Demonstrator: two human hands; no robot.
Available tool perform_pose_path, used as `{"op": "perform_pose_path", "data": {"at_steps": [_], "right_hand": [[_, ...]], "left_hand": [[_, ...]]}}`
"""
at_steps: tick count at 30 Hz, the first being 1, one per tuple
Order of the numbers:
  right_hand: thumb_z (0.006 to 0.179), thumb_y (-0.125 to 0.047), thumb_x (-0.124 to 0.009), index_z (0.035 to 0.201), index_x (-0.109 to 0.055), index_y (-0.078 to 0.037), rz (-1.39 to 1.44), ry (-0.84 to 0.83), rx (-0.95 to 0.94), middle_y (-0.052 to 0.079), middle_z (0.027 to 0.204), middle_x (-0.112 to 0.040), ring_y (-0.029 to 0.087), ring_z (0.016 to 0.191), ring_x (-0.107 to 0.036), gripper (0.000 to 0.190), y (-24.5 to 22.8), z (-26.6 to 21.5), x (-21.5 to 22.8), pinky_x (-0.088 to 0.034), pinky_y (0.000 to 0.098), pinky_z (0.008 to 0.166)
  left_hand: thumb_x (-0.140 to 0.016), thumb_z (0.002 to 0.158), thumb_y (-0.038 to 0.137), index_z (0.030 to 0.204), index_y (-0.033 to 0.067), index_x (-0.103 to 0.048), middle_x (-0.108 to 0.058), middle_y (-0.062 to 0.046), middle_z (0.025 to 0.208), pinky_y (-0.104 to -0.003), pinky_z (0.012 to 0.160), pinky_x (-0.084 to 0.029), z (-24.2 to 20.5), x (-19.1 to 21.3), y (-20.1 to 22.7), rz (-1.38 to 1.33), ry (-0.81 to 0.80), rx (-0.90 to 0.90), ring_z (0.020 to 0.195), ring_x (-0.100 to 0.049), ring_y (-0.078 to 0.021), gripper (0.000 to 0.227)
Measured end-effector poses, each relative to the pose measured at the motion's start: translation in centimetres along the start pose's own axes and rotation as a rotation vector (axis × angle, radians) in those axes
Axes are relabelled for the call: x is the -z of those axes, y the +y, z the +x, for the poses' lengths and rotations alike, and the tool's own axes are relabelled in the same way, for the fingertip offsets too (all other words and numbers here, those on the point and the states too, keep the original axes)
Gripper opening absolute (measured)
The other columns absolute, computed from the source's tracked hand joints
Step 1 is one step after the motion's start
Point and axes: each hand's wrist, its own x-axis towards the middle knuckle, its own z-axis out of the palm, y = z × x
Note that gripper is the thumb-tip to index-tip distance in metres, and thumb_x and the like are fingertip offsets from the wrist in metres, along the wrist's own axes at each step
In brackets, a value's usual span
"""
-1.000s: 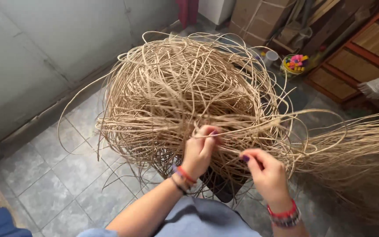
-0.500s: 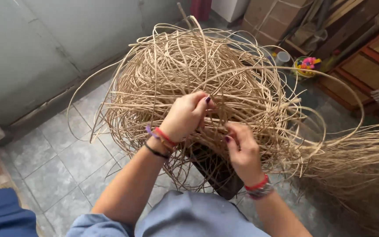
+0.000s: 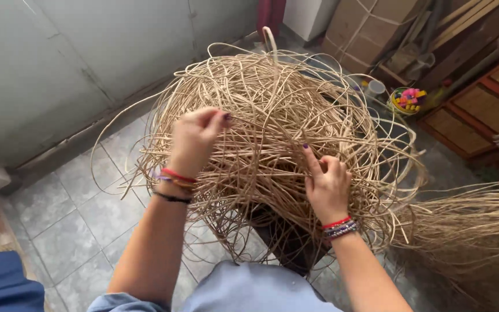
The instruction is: Weaving and tying straw strands onto a circular metal frame to create a decorative object
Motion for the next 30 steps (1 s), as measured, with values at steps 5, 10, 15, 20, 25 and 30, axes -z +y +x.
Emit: {"op": "perform_pose_path", "data": {"at_steps": [5, 10, 15, 20, 25, 30], "right_hand": [[0.08, -0.024, -0.076, 0.152, -0.052, -0.033, 0.048, -0.031, 0.01, 0.005, 0.128, -0.048, 0.029, 0.118, -0.05, 0.077, -0.4, 0.1, 1.5, -0.04, 0.0439, 0.092], [0.077, -0.042, -0.079, 0.146, -0.059, -0.029, 0.134, -0.033, 0.019, 0.008, 0.137, -0.049, 0.03, 0.124, -0.051, 0.074, -4.9, 1.3, 6.5, -0.04, 0.0425, 0.094], [0.089, -0.031, -0.077, 0.132, -0.067, -0.008, 0.186, 0.199, 0.027, 0.015, 0.135, -0.058, 0.029, 0.121, -0.06, 0.049, -9.5, 3.9, 8.1, -0.047, 0.0437, 0.098], [0.099, -0.065, -0.042, 0.159, -0.039, -0.029, 0.106, -0.036, -0.121, 0.015, 0.156, -0.04, 0.041, 0.148, -0.032, 0.07, -8.7, 5.9, 4.4, -0.022, 0.0818, 0.105], [0.081, -0.034, -0.079, 0.154, -0.049, -0.032, -0.016, -0.108, -0.252, 0.006, 0.125, -0.056, 0.031, 0.129, -0.052, 0.079, -5.2, 4.4, 2.1, -0.032, 0.0739, 0.107], [0.07, -0.028, -0.088, 0.15, -0.053, -0.03, -0.07, -0.082, -0.293, 0.006, 0.13, -0.055, 0.032, 0.133, -0.052, 0.088, -5.1, 4.6, 3.0, -0.032, 0.0718, 0.11]], "left_hand": [[-0.061, 0.097, 0.018, 0.102, 0.0103, -0.076, -0.078, -0.019, 0.095, -0.054, 0.086, -0.057, -1.5, 1.0, 0.0, 0.244, -0.177, -0.034, 0.097, -0.072, -0.0437, 0.017], [-0.049, 0.103, 0.03, 0.112, 0.0147, -0.063, -0.075, -0.023, 0.09, -0.059, 0.081, -0.056, -2.4, -2.6, -0.2, 0.4, -0.46, 0.085, 0.089, -0.073, -0.0467, 0.023], [-0.048, 0.107, 0.036, 0.093, 0.014, -0.054, -0.065, -0.008, 0.084, -0.051, 0.054, -0.049, 0.1, -3.7, -0.4, 0.384, -0.27, -0.223, 0.067, -0.065, -0.0364, 0.027], [-0.057, 0.101, 0.015, 0.092, 0.0112, -0.068, -0.06, -0.013, 0.093, -0.044, 0.079, -0.054, 3.9, -2.8, -4.1, -0.212, -0.079, -0.344, 0.089, -0.064, -0.0376, 0.016], [-0.058, 0.101, 0.016, 0.096, 0.0143, -0.067, -0.061, -0.006, 0.103, -0.043, 0.102, -0.052, 6.0, -1.2, -3.6, -1.359, 0.008, -0.011, 0.107, -0.063, -0.0223, 0.011], [-0.049, 0.091, 0.025, 0.075, 0.0199, -0.034, -0.025, 0.004, 0.061, -0.026, 0.037, -0.021, 7.2, 0.1, -4.1, -1.33, -0.038, 0.05, 0.043, -0.023, -0.0085, 0.023]]}}
